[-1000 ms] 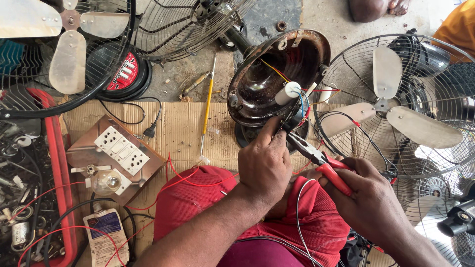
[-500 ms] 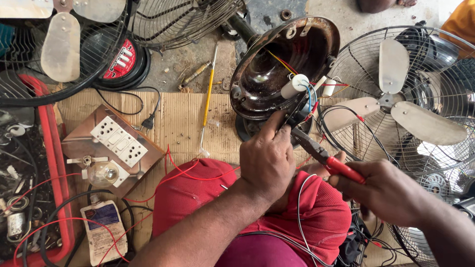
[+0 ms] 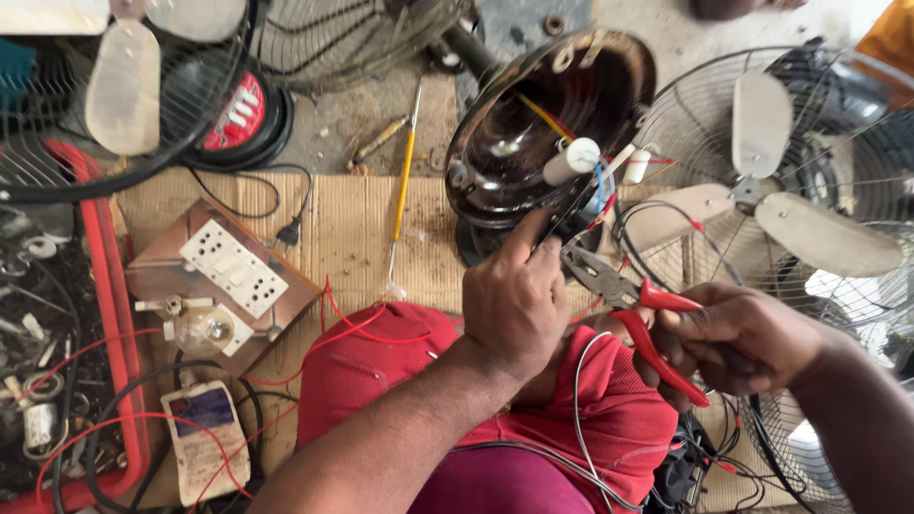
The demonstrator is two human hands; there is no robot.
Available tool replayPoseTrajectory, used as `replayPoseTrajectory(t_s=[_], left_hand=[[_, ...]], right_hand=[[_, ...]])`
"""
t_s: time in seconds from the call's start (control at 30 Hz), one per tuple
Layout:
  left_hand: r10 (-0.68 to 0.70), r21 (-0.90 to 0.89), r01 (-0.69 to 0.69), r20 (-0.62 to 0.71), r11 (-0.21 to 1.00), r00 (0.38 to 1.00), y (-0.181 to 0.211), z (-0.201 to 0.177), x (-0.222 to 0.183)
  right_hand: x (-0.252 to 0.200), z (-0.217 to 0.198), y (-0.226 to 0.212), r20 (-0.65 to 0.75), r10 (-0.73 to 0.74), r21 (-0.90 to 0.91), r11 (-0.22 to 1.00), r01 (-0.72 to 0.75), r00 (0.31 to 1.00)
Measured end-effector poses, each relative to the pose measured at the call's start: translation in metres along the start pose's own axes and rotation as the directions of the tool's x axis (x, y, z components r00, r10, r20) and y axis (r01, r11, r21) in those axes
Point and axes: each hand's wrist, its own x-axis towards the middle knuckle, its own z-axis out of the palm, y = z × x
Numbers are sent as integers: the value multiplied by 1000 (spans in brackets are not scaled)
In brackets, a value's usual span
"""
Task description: The person is repairing a fan motor by connecting wires to the internal components. They use pliers to strip wire insulation and a screwdriver to tighten connections on the motor terminals. The person handles the motor housing and various colored wires throughout the process.
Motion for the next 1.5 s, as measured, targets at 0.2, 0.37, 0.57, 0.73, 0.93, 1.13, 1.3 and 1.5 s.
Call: replayPoseTrajectory(t_s=[0.2,0.37,0.57,0.73,0.93,1.13,1.3,1.5], left_hand=[[6,2,-6,-36,1000,999,7,-5,7],[3,26,-2,-24,1000,1000,5,2,1],[6,33,-5,-27,999,1000,5,3,0],[-3,6,3,-17,1000,1000,5,2,-1],[11,6,-11,-22,1000,1000,7,1,0],[15,15,-15,-14,1000,1000,6,1,0],[-6,25,6,-2,1000,1000,6,2,1],[-9,-1,9,3,1000,1000,3,-1,1]], right_hand=[[-16,31,-1,-208,-104,-399,917,13,972],[-21,80,33,-430,-682,-863,503,-46,591],[-10,97,42,-272,-880,-960,273,-55,390],[-6,102,39,-302,-864,-952,299,-73,403],[-5,106,34,-347,-826,-934,348,-83,444],[-7,114,28,-333,-837,-937,345,-55,434],[-10,118,19,-240,-860,-962,273,7,451],[-10,119,9,-446,-667,-878,455,-149,597]])
